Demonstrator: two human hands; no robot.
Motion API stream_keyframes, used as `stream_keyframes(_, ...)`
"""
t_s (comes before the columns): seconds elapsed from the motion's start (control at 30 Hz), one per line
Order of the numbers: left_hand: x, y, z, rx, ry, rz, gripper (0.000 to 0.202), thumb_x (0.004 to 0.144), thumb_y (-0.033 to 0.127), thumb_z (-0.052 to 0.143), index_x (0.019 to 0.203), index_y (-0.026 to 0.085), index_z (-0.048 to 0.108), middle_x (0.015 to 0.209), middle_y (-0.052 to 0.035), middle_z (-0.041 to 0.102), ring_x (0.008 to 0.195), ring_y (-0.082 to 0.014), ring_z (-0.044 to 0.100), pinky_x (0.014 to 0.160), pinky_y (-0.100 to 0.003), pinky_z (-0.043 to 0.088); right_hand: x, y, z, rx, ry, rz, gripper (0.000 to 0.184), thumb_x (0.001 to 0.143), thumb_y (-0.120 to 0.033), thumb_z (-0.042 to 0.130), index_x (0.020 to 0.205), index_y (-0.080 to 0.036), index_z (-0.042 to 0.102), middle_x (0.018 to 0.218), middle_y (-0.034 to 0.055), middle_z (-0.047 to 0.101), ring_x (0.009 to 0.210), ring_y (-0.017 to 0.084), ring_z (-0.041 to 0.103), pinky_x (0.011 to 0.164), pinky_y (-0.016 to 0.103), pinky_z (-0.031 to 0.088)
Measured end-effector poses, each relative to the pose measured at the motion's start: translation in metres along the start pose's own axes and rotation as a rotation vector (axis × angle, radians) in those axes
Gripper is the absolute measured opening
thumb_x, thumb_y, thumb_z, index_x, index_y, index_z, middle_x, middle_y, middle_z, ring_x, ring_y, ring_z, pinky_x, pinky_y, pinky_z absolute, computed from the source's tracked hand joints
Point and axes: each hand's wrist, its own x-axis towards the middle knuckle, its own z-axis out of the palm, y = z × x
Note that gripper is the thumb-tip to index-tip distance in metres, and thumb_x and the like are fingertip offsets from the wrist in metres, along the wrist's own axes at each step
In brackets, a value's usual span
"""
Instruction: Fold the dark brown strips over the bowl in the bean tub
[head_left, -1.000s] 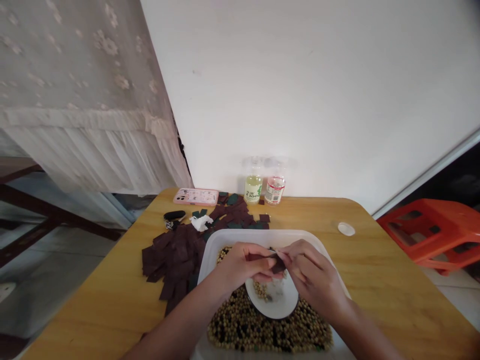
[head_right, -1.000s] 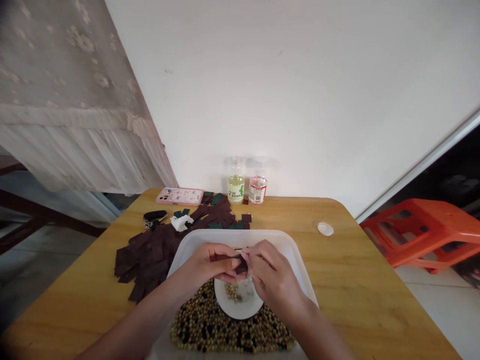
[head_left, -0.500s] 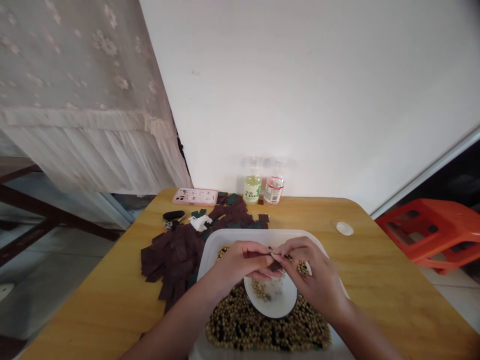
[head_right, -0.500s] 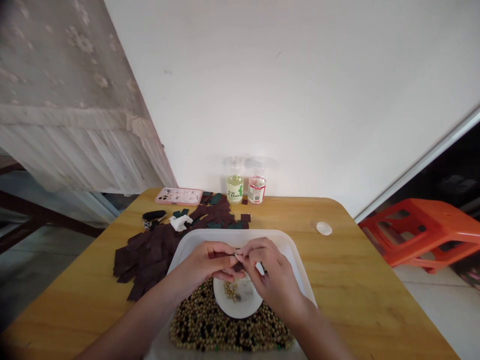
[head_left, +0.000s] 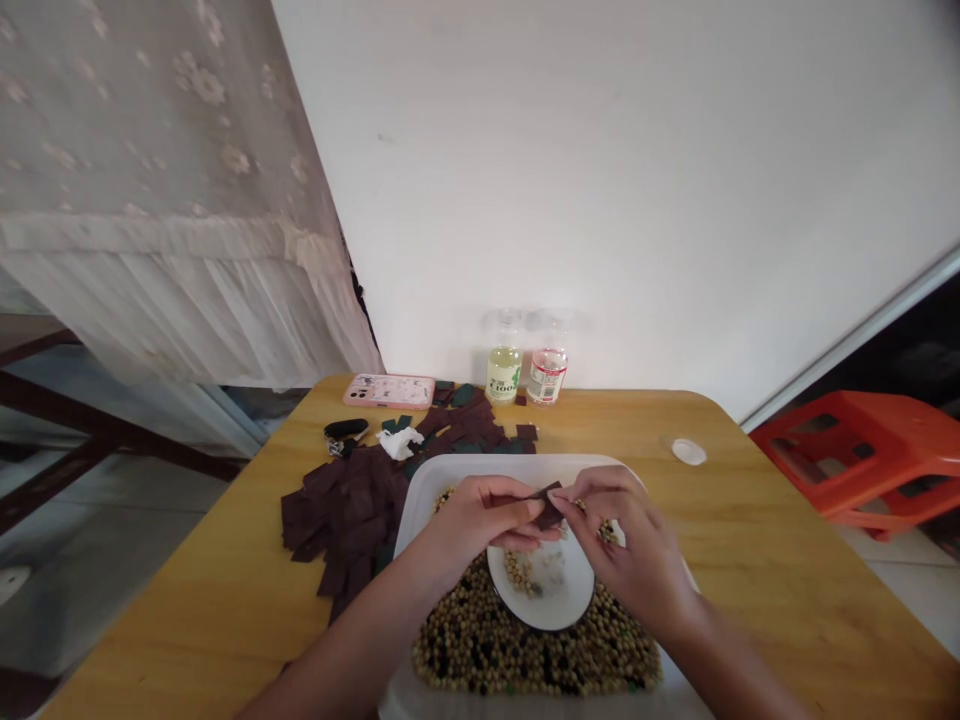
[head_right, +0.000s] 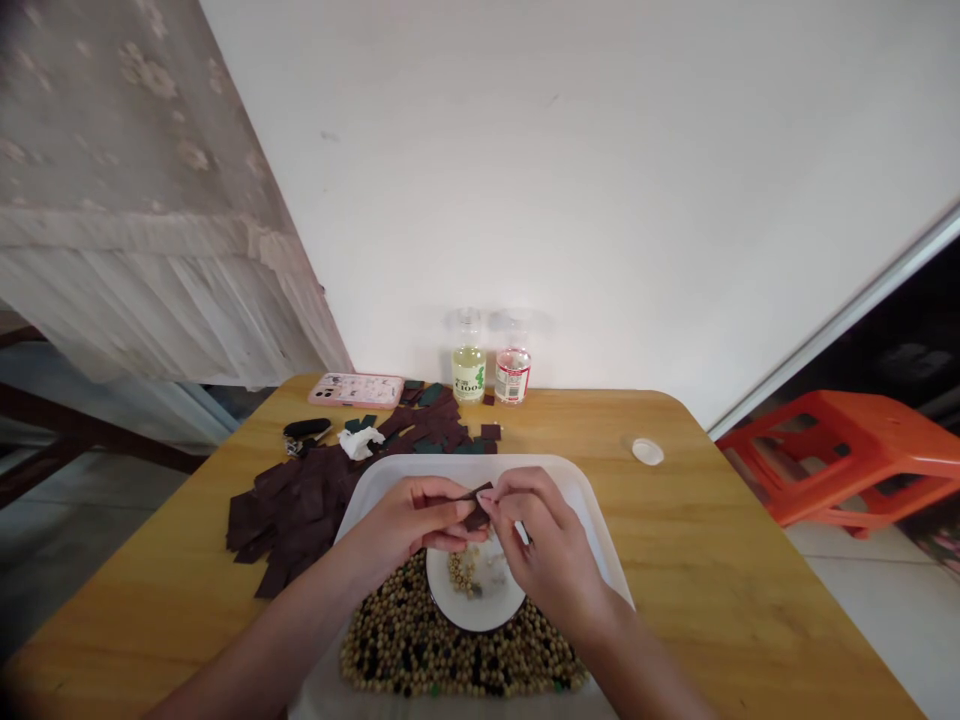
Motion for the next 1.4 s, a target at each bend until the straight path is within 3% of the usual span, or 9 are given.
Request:
stream_keyframes(0.23,-0.0012,-0.0001,0.0011,0.022,0.031,0.012,0.03,0.06,0.037,0.075,0.077,0.013,0.067,0.073,-0.0063,0.07,0.073,-0.0179,0.067,0.067,-0.025,0.052,-0.0049,-0.0012,0.0023,-0.078,-0.043,-0.064,0.021,0.078,-0.003,0.052,0.073,-0.021,0.042,0.078,0.0019,0.05,0.073,0.013,0.058,0.061,0.024,0.051)
stream_keyframes(0.33,-0.0007,-0.0004,0.0015,0.016,0.048,0.009,0.03,0.06,0.038,0.075,0.077,0.014,0.067,0.075,-0.0058,0.071,0.074,-0.0181,0.067,0.068,-0.025,0.052,-0.0051,-0.0006,0.0028,-0.079,-0.001,-0.043,0.023,0.079,-0.003,0.052,0.07,-0.021,0.04,0.078,0.0017,0.049,0.074,0.012,0.058,0.061,0.022,0.05)
stream_keyframes(0.63,-0.0003,-0.0004,0.0013,0.024,0.06,0.013,0.031,0.059,0.037,0.075,0.077,0.013,0.067,0.073,-0.0058,0.071,0.072,-0.0168,0.067,0.067,-0.024,0.051,-0.0022,-0.0034,0.0025,-0.054,-0.036,-0.031,0.028,0.078,-0.002,0.051,0.066,-0.021,0.036,0.075,0.0005,0.048,0.071,0.011,0.057,0.059,0.021,0.049)
stream_keyframes(0.8,-0.0017,0.0002,0.0026,0.018,0.058,0.026,0.032,0.06,0.038,0.075,0.079,0.013,0.068,0.074,-0.006,0.071,0.073,-0.0166,0.067,0.066,-0.023,0.051,-0.0045,-0.0027,0.0033,-0.054,-0.009,-0.008,0.025,0.079,-0.004,0.051,0.067,-0.021,0.038,0.075,0.0006,0.048,0.072,0.011,0.057,0.061,0.021,0.05)
stream_keyframes(0.9,-0.0013,-0.0002,0.0029,0.022,0.073,0.032,0.033,0.059,0.038,0.075,0.078,0.013,0.068,0.073,-0.006,0.071,0.07,-0.0163,0.067,0.066,-0.023,0.051,-0.006,-0.0013,0.0041,-0.044,-0.063,-0.038,0.024,0.078,-0.002,0.05,0.068,-0.021,0.039,0.076,0.0011,0.05,0.072,0.012,0.057,0.061,0.022,0.05)
stream_keyframes(1.03,-0.0002,-0.0012,0.0029,0.03,0.069,0.038,0.033,0.061,0.039,0.074,0.082,0.014,0.068,0.075,-0.0067,0.071,0.075,-0.018,0.067,0.068,-0.025,0.051,-0.0063,-0.0007,0.0039,-0.064,0.012,-0.024,0.025,0.078,-0.003,0.052,0.066,-0.021,0.039,0.074,0.0008,0.049,0.072,0.012,0.057,0.061,0.021,0.049)
stream_keyframes(1.17,-0.0003,-0.0013,0.0026,0.037,0.072,0.035,0.035,0.059,0.04,0.075,0.079,0.013,0.068,0.075,-0.0069,0.071,0.073,-0.0187,0.067,0.069,-0.027,0.051,-0.0063,-0.0004,0.0031,-0.05,-0.047,-0.046,0.024,0.079,-0.004,0.051,0.067,-0.021,0.04,0.075,0.0012,0.052,0.07,0.012,0.057,0.059,0.023,0.049)
stream_keyframes(1.3,-0.0007,-0.001,0.0015,0.051,0.056,-0.004,0.036,0.059,0.041,0.075,0.08,0.013,0.066,0.077,-0.0078,0.071,0.077,-0.0206,0.067,0.07,-0.028,0.051,-0.0043,0.0021,0.0014,-0.071,0.112,0.036,0.029,0.078,-0.004,0.054,0.064,-0.022,0.036,0.075,0.0008,0.051,0.07,0.013,0.058,0.059,0.024,0.049)
stream_keyframes(1.4,-0.0004,-0.0008,0.0014,0.104,0.053,-0.019,0.033,0.061,0.039,0.073,0.08,0.014,0.064,0.075,-0.0069,0.07,0.078,-0.0202,0.067,0.07,-0.028,0.051,-0.0024,0.0031,0.0001,-0.023,0.13,0.069,0.032,0.076,-0.003,0.057,0.065,-0.022,0.034,0.075,-0.0002,0.05,0.072,0.013,0.06,0.059,0.025,0.049)
